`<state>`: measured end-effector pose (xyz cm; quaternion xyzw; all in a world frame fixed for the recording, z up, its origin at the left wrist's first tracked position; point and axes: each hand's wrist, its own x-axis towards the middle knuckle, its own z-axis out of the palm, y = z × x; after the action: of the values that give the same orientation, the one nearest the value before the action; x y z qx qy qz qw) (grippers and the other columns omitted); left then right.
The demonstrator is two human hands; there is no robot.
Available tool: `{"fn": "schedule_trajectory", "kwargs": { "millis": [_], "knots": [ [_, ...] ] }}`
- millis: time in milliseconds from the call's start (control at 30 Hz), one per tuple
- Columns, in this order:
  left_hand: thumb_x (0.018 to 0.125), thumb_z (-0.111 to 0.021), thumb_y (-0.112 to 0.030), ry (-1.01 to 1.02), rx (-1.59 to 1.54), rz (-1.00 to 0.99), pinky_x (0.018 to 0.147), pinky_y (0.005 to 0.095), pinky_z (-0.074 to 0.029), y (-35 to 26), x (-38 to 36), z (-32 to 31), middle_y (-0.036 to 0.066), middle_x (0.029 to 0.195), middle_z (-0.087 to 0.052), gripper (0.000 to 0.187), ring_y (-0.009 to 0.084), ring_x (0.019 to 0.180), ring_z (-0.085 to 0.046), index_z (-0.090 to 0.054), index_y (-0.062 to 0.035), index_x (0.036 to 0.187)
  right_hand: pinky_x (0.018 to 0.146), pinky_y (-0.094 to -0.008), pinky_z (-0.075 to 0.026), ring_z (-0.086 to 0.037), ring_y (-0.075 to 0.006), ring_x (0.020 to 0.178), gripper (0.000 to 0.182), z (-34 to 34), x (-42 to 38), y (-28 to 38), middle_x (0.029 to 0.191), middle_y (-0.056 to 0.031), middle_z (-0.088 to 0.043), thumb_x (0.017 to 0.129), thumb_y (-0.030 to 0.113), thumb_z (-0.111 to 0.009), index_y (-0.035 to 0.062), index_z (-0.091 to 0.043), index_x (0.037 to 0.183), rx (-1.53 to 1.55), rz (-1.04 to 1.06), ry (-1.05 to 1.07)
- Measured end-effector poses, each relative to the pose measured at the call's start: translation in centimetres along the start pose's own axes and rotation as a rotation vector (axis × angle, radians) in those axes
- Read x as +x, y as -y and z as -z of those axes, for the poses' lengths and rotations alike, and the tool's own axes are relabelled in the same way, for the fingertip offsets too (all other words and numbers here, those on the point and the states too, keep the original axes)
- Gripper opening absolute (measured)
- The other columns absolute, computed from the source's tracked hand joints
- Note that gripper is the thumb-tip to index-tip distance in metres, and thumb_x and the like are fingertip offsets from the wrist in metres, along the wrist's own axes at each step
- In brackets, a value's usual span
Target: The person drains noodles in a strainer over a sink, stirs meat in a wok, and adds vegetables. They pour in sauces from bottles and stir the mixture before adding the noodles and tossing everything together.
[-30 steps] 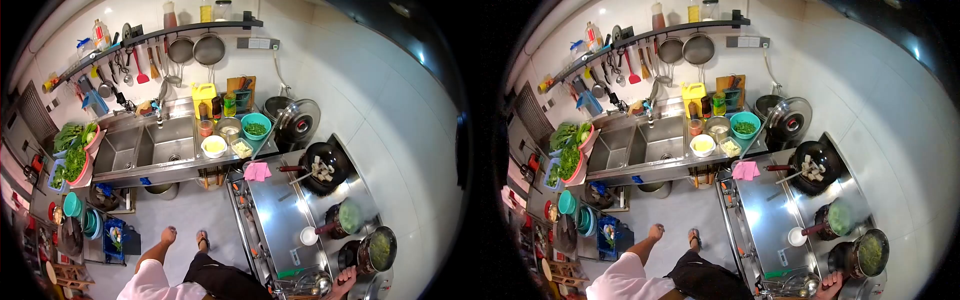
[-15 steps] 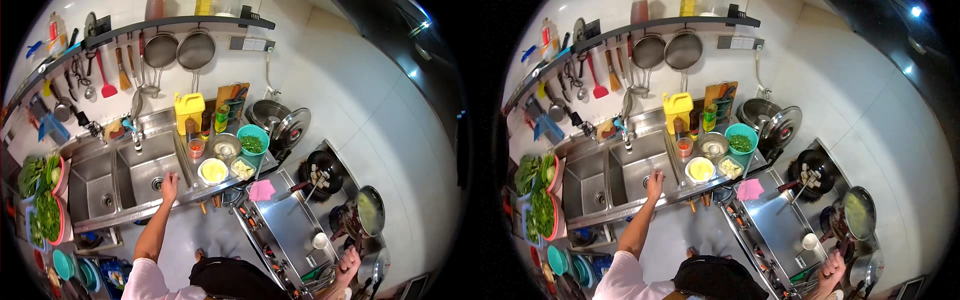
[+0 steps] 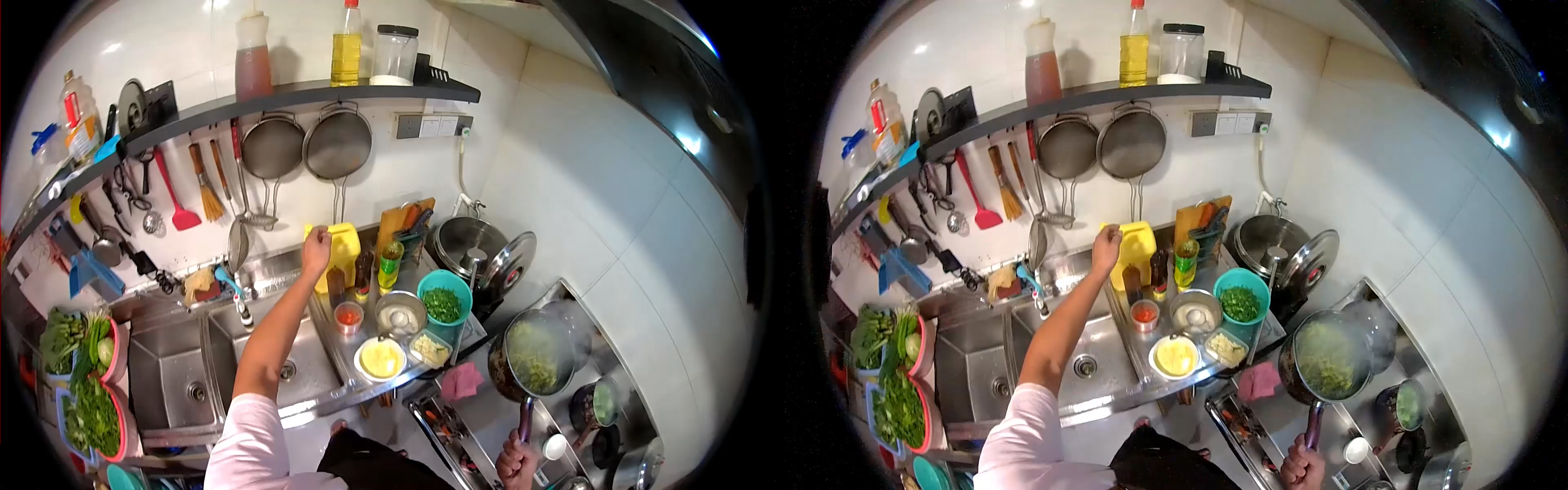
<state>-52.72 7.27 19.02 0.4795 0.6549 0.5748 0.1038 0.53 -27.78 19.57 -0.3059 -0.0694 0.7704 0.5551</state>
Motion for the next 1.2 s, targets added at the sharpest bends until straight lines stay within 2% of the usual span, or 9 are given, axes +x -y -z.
{"fn": "schedule_trajectory", "kwargs": {
  "millis": [167,233,300,400,500,733,800,867,1200],
  "knots": [
    [0.081,-0.057,-0.02,0.095,0.236,0.009,0.086,0.0379,-0.049,6.1,15.7,-5.7,0.019,0.106,-0.065,0.038,0.0343,0.1,-0.062,-0.059,-0.0035,0.116,0.03,-0.0192,-0.024,-0.032,-0.0065,0.037,0.014,-4.9,1.6,-4.6,0.058,0.0026,-0.037,0.09,0.007,-0.049,0.0055,-0.048,0.104,0.003,0.028,-0.171],
    [0.076,-0.06,-0.019,0.089,0.218,0.187,0.087,0.0379,-0.049,7.6,19.3,-7.8,0.02,0.108,-0.064,0.046,0.0344,0.1,-0.062,-0.057,-0.0045,0.12,0.03,-0.0189,-0.024,-0.031,-0.0061,0.037,0.014,-7.9,1.5,-5.7,0.058,0.0025,-0.038,0.09,0.007,-0.051,0.0041,-0.048,0.103,-0.042,0.051,-0.267],
    [0.076,-0.066,-0.016,0.23,-0.223,0.224,0.085,0.0314,-0.047,10.0,21.3,-9.4,0.013,0.1,-0.066,0.045,0.0244,0.093,-0.062,-0.058,-0.0044,0.12,0.03,-0.0191,-0.024,-0.031,-0.0057,0.037,0.015,-10.6,1.8,-7.2,0.058,0.0023,-0.038,0.089,0.007,-0.052,0.0035,-0.048,0.102,-0.078,0.082,-0.426],
    [0.082,-0.065,-0.016,0.332,-0.418,0.196,0.08,0.0308,-0.045,11.4,23.2,-10.9,0.009,0.091,-0.065,0.029,0.0204,0.086,-0.06,-0.061,-0.0022,0.107,0.029,-0.0194,-0.023,-0.031,-0.0052,0.037,0.014,-12.4,2.4,-8.6,0.057,0.0026,-0.038,0.089,0.008,-0.053,0.0048,-0.049,0.101,-0.09,0.083,-0.42],
    [0.091,-0.055,-0.021,0.38,-0.119,0.027,0.072,0.035,-0.044,13.9,23.0,-8.3,0.012,0.081,-0.062,0.019,0.022,0.079,-0.059,-0.058,-0.0023,0.093,0.029,-0.0205,-0.022,-0.031,-0.0052,0.037,0.013,-12.4,2.0,-9.0,0.057,0.0034,-0.037,0.089,0.008,-0.053,0.0065,-0.049,0.101,-0.17,0.059,-0.417],
    [0.091,-0.054,-0.027,0.046,-0.016,-0.103,0.07,0.0418,-0.045,12.3,14.8,3.0,0.015,0.082,-0.062,0.023,0.0353,0.074,-0.059,-0.049,-0.0043,0.095,0.03,-0.0201,-0.02,-0.027,-0.0044,0.037,0.009,-11.9,3.4,-9.2,0.057,0.0062,-0.033,0.091,0.008,-0.05,0.0095,-0.051,0.1,-0.144,0.072,-0.421],
    [0.085,-0.061,-0.022,-0.036,0.269,-0.034,0.066,0.0448,-0.046,10.2,10.4,5.1,0.013,0.081,-0.062,0.032,0.0345,0.075,-0.062,-0.041,-0.0093,0.106,0.03,-0.02,-0.02,-0.027,-0.0043,0.037,0.008,-13.0,3.8,-9.2,0.056,0.0064,-0.033,0.091,0.008,-0.049,0.009,-0.051,0.099,-0.134,0.064,-0.425],
    [0.083,-0.062,-0.021,-0.07,0.273,0.047,0.065,0.0452,-0.047,9.5,6.3,5.7,0.007,0.075,-0.063,0.039,0.0317,0.072,-0.064,-0.041,-0.0131,0.115,0.03,-0.0201,-0.02,-0.026,-0.0042,0.038,0.002,-14.3,3.7,-9.3,0.056,0.0067,-0.033,0.091,0.008,-0.049,0.0085,-0.05,0.092,-0.134,0.056,-0.426],
    [0.076,-0.06,-0.012,-0.053,0.099,-0.041,0.057,0.0443,-0.046,0.0,2.8,6.4,0.01,0.062,-0.055,0.019,0.032,0.062,-0.061,-0.048,-0.0087,0.09,0.031,-0.0188,-0.02,-0.027,-0.003,0.038,0.014,-11.1,4.0,-7.5,0.054,0.0068,-0.035,0.09,0.008,-0.052,0.0103,-0.046,0.077,-0.17,-0.027,-0.316]
  ]
}}
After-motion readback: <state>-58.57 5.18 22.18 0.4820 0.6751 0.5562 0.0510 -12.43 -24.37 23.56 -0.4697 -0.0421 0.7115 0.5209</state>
